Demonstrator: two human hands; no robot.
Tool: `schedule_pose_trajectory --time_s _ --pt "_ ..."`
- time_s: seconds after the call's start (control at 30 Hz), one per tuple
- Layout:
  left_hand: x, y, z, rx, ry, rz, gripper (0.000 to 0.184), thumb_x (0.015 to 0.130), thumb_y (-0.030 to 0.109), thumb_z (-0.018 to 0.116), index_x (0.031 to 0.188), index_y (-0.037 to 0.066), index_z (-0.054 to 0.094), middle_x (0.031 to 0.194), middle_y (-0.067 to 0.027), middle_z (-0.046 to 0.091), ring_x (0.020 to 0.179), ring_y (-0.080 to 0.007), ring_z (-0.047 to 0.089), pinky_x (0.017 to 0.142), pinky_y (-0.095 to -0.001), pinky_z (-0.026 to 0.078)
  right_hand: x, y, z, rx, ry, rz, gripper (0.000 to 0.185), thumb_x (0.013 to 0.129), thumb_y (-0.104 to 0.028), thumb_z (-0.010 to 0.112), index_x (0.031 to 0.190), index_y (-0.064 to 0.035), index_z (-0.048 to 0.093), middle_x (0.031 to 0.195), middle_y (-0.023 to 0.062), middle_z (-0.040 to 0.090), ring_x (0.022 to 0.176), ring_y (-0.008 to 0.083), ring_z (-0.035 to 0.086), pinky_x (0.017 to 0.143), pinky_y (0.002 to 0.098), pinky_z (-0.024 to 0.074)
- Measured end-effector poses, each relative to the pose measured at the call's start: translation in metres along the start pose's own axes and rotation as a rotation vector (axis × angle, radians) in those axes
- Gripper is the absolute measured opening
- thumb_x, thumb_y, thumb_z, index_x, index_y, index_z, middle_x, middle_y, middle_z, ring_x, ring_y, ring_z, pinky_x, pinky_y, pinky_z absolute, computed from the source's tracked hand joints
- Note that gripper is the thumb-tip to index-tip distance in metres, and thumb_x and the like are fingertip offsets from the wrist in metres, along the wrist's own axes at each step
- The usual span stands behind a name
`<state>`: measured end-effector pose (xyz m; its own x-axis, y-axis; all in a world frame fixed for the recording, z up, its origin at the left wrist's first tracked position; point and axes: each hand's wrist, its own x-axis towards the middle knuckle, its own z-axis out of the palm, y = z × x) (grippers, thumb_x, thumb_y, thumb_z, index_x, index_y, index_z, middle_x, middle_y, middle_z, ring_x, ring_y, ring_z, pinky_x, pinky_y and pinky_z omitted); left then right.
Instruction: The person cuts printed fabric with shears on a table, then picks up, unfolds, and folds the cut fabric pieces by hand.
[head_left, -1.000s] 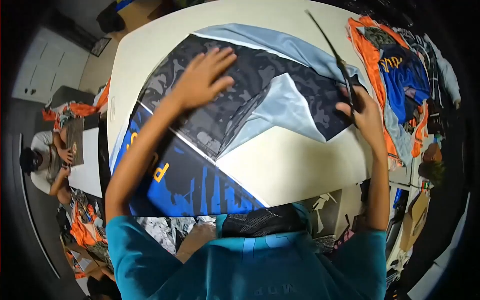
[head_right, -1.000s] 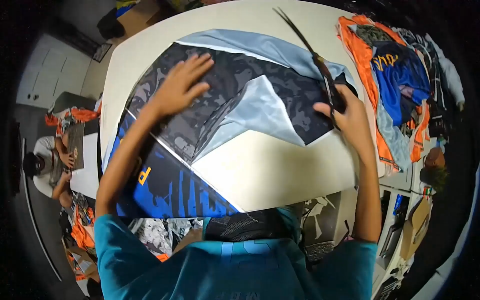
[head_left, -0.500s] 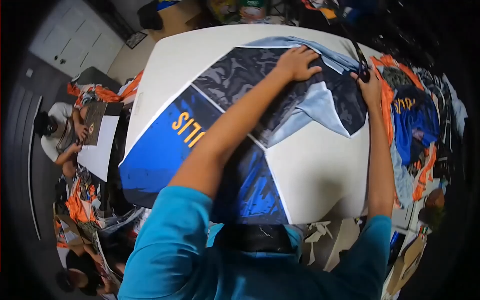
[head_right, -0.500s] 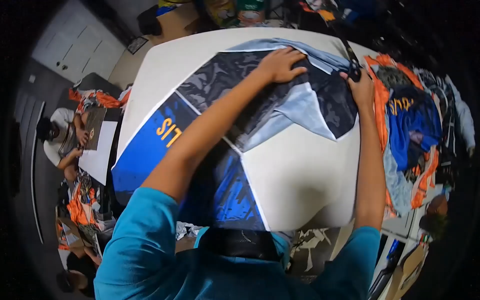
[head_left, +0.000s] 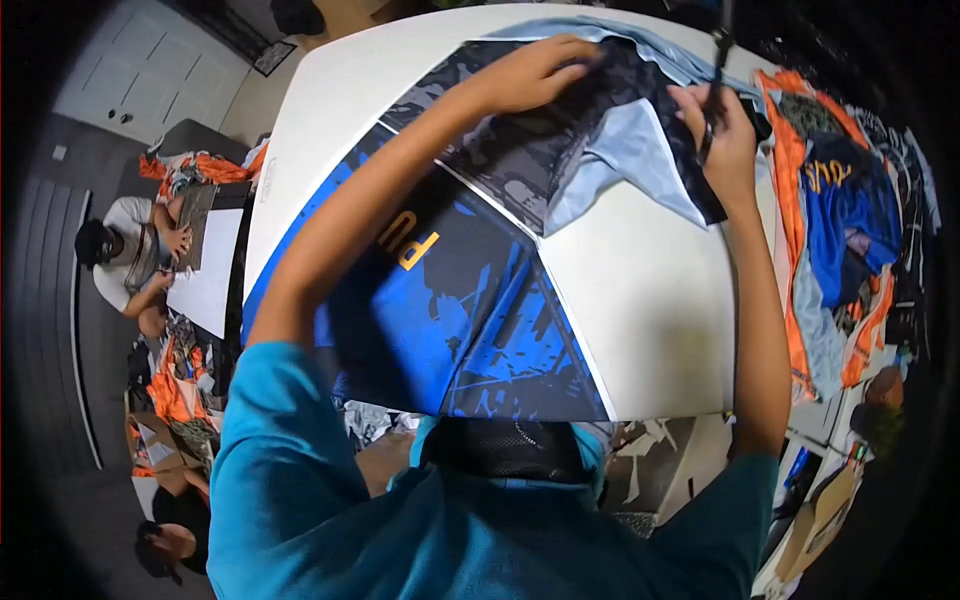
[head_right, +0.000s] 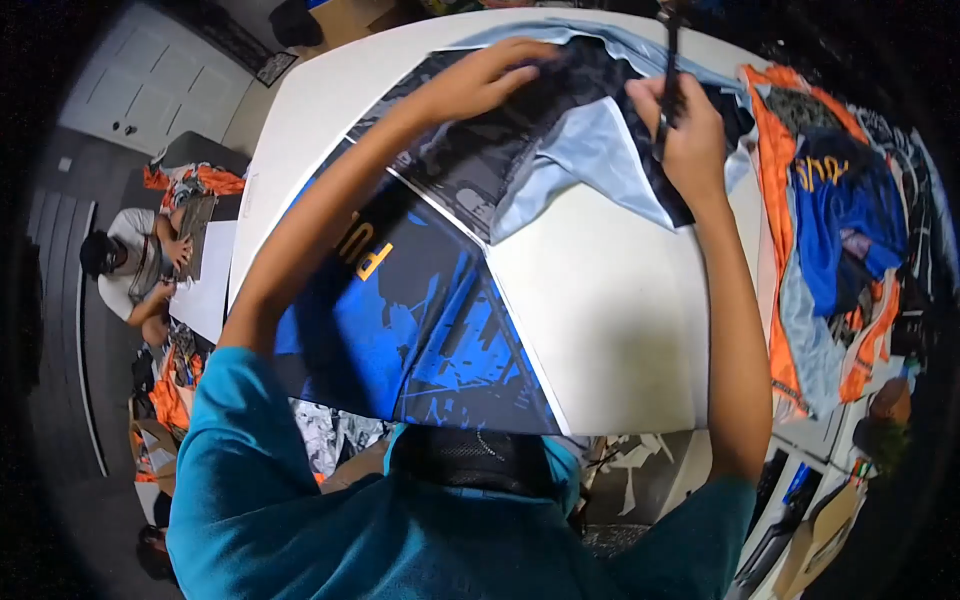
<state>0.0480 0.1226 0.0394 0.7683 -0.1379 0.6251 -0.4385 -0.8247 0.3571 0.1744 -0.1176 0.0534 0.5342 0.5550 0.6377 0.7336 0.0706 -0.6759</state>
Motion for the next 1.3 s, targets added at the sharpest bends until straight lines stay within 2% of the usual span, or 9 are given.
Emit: schedule_pose_trajectory --time_s 0.23,0.33,0.47,0.53,0.67,0.8,0.97,1.13,1.3 --pt "-0.104 0.083 -0.042 -0.138 -0.322 -0.239 0.026 0.086 0.018 0.059 0.108 0.004 0.057 0.118 -0.0090 0.051 0.108 -0.0244 0.051 0.095 -0.0361 0.040 -0.003 -0.042 0.003 0.440 -0.523 0.381 0.037 0.091 -0.039 0.056 0.088 -0.0026 0.048 0.080 0.0061 0.051 0.068 0.0112 0.046 0.060 0.0216 0.0395" --pt "-0.122 0.086 -0.037 0.022 -0.362 -0.144 0.037 0.084 0.027 0.062 0.114 0.006 0.056 0.121 -0.0080 0.050 0.112 -0.0255 0.049 0.098 -0.0374 0.037 -0.037 -0.060 -0.001 1.141 -0.786 0.577 0.053 0.090 -0.057 0.040 0.094 -0.0044 0.044 0.077 0.0033 0.040 0.066 0.0134 0.041 0.060 0.0245 0.0376" --pt "-0.130 0.077 -0.031 0.033 -0.379 -0.130 0.058 0.082 0.043 0.062 0.129 0.012 0.048 0.135 -0.0087 0.043 0.128 -0.0293 0.038 0.109 -0.0448 0.027 -0.079 -0.083 -0.063 0.884 -1.094 0.766 0.058 0.083 -0.065 0.046 0.087 -0.0070 0.046 0.074 0.0027 0.046 0.061 0.0144 0.044 0.060 0.0254 0.0384" --pt "-0.132 0.071 -0.027 0.051 -0.354 -0.112 0.060 0.082 0.044 0.062 0.130 0.011 0.048 0.135 -0.0080 0.043 0.126 -0.0286 0.039 0.109 -0.0438 0.027 -0.086 -0.103 -0.092 0.651 -1.153 1.064 0.047 0.062 -0.039 0.078 0.083 -0.0069 0.052 0.075 0.0026 0.054 0.059 0.0137 0.047 0.059 0.0232 0.0376" --pt "-0.130 0.060 -0.013 0.148 -0.331 -0.012 0.066 0.080 0.049 0.061 0.132 0.010 0.046 0.135 -0.0058 0.043 0.122 -0.0264 0.043 0.109 -0.0407 0.027 -0.085 -0.119 -0.105 0.196 -1.382 1.293 0.049 0.051 -0.027 0.084 0.081 -0.0047 0.053 0.074 0.0050 0.054 0.061 0.0165 0.048 0.059 0.0272 0.0387" --pt "-0.121 0.047 -0.005 0.156 -0.361 0.030 0.071 0.079 0.055 0.060 0.134 0.013 0.044 0.141 -0.0028 0.039 0.125 -0.0264 0.041 0.112 -0.0417 0.023 -0.084 -0.108 -0.078 0.004 -1.406 0.900 0.064 0.050 -0.049 0.084 0.083 -0.0007 0.056 0.074 0.0076 0.056 0.059 0.0186 0.047 0.057 0.0285 0.0402" --pt "-0.122 0.046 -0.004 0.189 -0.351 0.003 0.074 0.075 0.059 0.061 0.134 0.017 0.045 0.140 -0.0015 0.039 0.125 -0.0257 0.042 0.112 -0.0405 0.024 -0.085 -0.094 -0.053 -0.025 -1.359 0.551 0.064 0.044 -0.044 0.086 0.078 0.0009 0.056 0.065 0.0045 0.053 0.056 0.0178 0.046 0.056 0.0284 0.0399" --pt "-0.111 0.052 -0.009 0.103 -0.423 -0.040 0.089 0.064 0.065 0.065 0.135 0.015 0.045 0.142 -0.0020 0.040 0.132 -0.0233 0.035 0.112 -0.0449 0.022 -0.069 -0.107 -0.035 -0.099 -1.378 0.787 0.055 0.049 -0.030 0.087 0.080 0.0010 0.055 0.072 0.0116 0.054 0.068 0.0247 0.045 0.064 0.0330 0.0373" --pt "-0.110 0.053 -0.010 0.160 -0.429 -0.006 0.089 0.062 0.063 0.067 0.134 0.015 0.046 0.141 -0.0015 0.040 0.132 -0.0230 0.035 0.112 -0.0442 0.022 -0.073 -0.095 -0.039 -0.143 -1.433 0.718 0.071 0.042 -0.040 0.089 0.088 0.0043 0.058 0.069 0.0077 0.053 0.060 0.0211 0.042 0.057 0.0309 0.0394"
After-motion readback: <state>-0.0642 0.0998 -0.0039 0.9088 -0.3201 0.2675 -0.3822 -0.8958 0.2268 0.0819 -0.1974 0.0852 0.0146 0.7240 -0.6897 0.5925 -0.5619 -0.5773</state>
